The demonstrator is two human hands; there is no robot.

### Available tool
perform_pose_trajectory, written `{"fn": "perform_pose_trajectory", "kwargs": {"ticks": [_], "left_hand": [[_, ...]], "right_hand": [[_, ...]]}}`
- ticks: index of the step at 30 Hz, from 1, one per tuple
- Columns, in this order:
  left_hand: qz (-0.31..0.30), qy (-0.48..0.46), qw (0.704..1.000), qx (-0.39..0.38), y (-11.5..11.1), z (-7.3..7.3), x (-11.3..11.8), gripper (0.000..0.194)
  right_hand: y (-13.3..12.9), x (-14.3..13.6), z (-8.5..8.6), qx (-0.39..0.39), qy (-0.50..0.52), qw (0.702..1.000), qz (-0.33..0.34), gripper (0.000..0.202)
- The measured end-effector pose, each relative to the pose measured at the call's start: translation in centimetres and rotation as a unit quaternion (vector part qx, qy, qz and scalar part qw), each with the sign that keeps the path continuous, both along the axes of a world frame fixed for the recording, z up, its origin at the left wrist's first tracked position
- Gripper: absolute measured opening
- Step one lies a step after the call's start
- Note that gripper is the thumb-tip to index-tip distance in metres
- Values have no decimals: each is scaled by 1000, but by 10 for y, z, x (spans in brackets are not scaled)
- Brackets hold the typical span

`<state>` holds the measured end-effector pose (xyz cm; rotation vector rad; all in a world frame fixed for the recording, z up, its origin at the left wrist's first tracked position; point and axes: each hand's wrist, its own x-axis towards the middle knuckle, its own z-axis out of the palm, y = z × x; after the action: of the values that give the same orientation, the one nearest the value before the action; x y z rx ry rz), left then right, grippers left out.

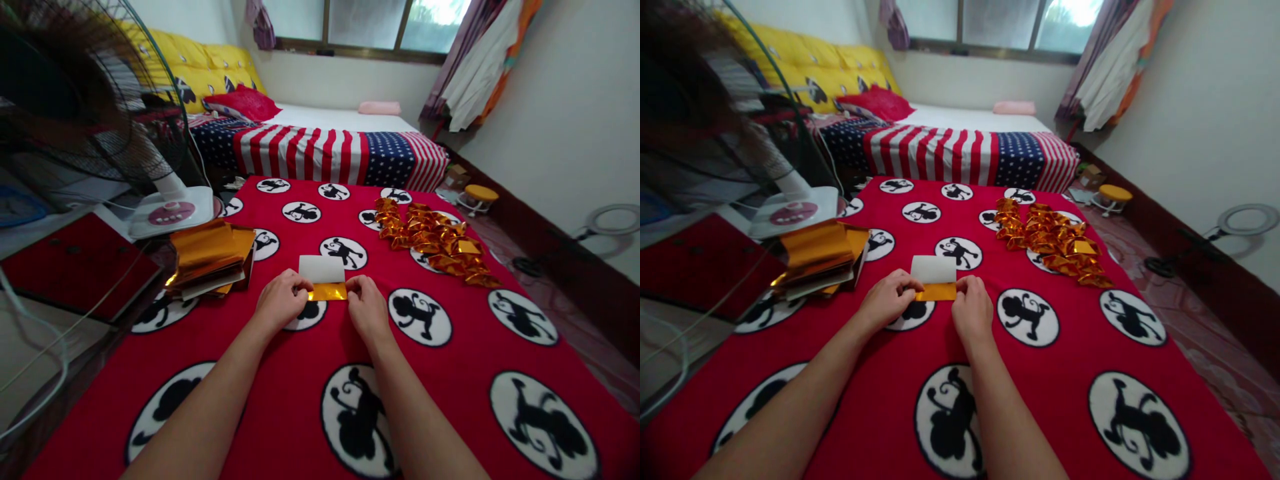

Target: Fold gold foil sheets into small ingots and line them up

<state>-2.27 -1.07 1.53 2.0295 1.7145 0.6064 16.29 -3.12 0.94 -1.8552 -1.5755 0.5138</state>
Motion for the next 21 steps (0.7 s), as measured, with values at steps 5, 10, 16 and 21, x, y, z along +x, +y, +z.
{"fn": "perform_pose_trajectory", "kwargs": {"ticks": [5,10,16,21], "left_hand": [[39,33,998,36,-5,2,12,27],[37,45,997,41,-6,0,13,27],[1,8,1000,8,-1,-2,4,9],[-26,-44,999,-11,4,-4,-8,13]], "right_hand": [[-3,-16,4,1,-93,995,-29,22],[-6,-24,3,11,-155,987,-32,30],[-5,-11,2,8,-83,997,-5,26],[-4,-3,-1,19,-27,999,-11,32]]}}
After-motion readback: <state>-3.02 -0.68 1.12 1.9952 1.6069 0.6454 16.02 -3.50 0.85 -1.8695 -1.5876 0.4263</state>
